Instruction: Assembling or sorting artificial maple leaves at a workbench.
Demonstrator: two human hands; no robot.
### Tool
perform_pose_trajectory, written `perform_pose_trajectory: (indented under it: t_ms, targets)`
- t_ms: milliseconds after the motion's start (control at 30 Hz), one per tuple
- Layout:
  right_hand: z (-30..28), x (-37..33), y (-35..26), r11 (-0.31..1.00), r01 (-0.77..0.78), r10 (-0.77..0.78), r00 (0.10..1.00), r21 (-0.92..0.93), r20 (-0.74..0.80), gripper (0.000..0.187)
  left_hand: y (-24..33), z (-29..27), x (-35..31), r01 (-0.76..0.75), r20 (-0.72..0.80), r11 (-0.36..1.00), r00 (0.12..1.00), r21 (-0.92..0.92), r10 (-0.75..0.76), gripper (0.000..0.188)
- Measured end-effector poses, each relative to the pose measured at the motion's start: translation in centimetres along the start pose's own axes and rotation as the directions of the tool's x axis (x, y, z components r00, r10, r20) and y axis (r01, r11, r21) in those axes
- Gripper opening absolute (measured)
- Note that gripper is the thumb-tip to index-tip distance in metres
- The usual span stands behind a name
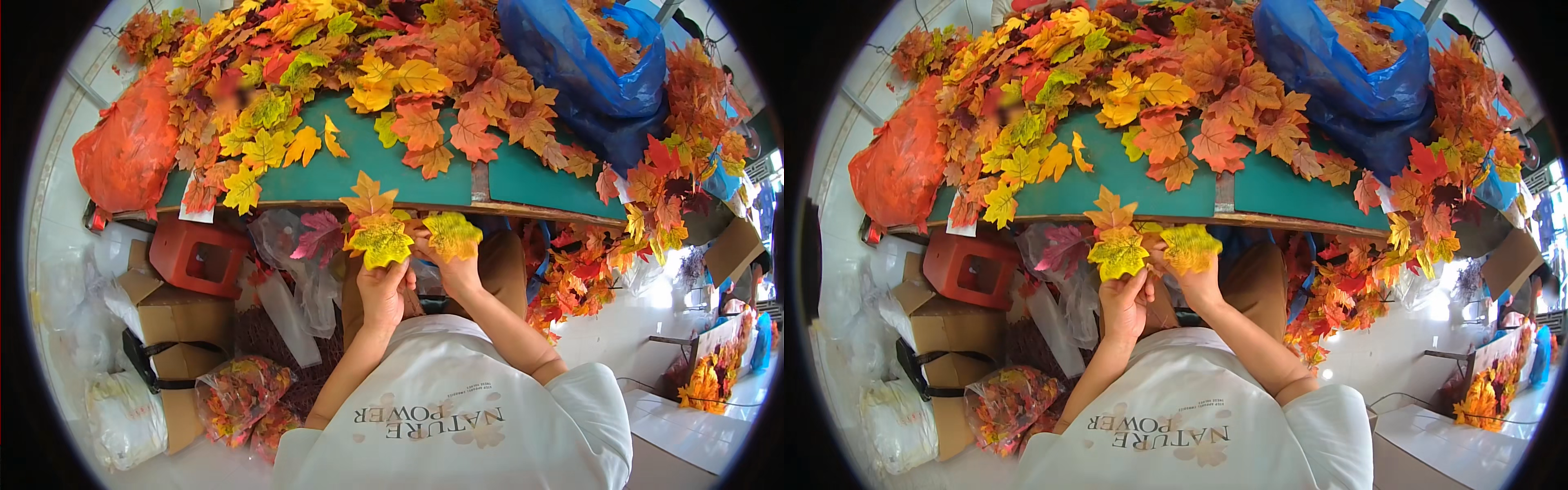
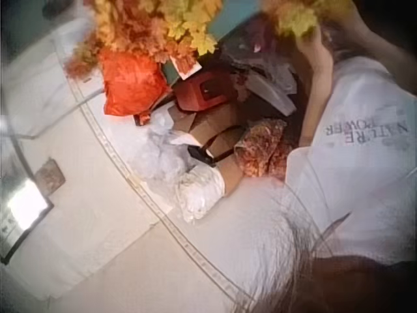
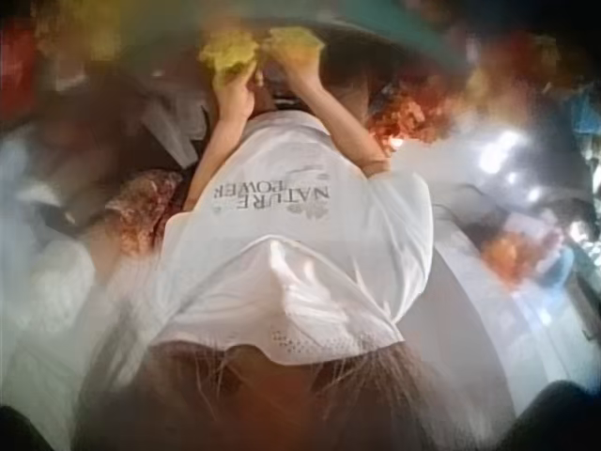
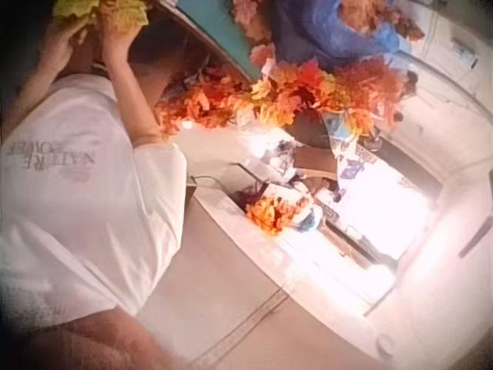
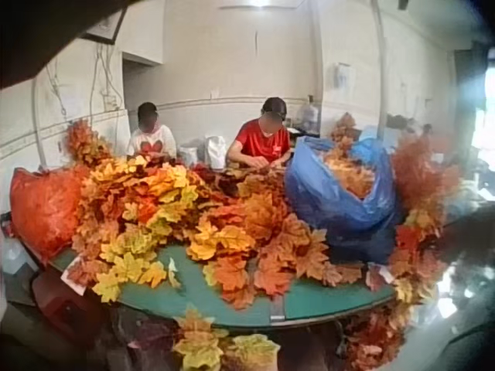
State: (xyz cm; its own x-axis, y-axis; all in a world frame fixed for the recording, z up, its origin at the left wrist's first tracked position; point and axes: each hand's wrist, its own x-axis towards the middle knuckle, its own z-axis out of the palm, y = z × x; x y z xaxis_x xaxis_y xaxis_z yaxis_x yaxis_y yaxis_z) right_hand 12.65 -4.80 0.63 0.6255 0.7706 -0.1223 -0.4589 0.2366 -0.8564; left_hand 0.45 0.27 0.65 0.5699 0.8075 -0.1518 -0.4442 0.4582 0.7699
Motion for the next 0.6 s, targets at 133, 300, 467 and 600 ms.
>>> perform_pose_trajectory:
  t_ms: [133, 300, 467, 600]
  targets:
    - [-0.9, -0.7, -1.9, 0.923, 0.19, -0.188, 0.981, -0.335, 0.04, 0.008, -1.1, 2.2, 0.0, 0.04, -0.057, 0.999, 0.998, -0.012, -0.041, 0.029]
    - [0.2, -0.5, -0.2, 0.698, 0.518, -0.467, 0.853, -0.494, 0.234, 0.014, -0.2, 1.0, -0.3, -0.017, -0.059, 0.995, 0.998, 0.096, 0.023, 0.027]
    - [0.0, -2.4, -0.5, 0.952, 0.266, -0.26, 0.964, -0.152, 0.059, 0.025, -0.5, 1.3, -1.1, -0.022, -0.064, 0.995, 0.998, 0.099, 0.028, 0.014]
    - [-0.1, -2.7, -1.4, 0.973, 0.174, -0.179, 0.983, -0.15, -0.026, 0.023, -0.9, 1.8, -0.7, -0.004, -0.117, 0.984, 0.993, 0.177, 0.025, 0.008]
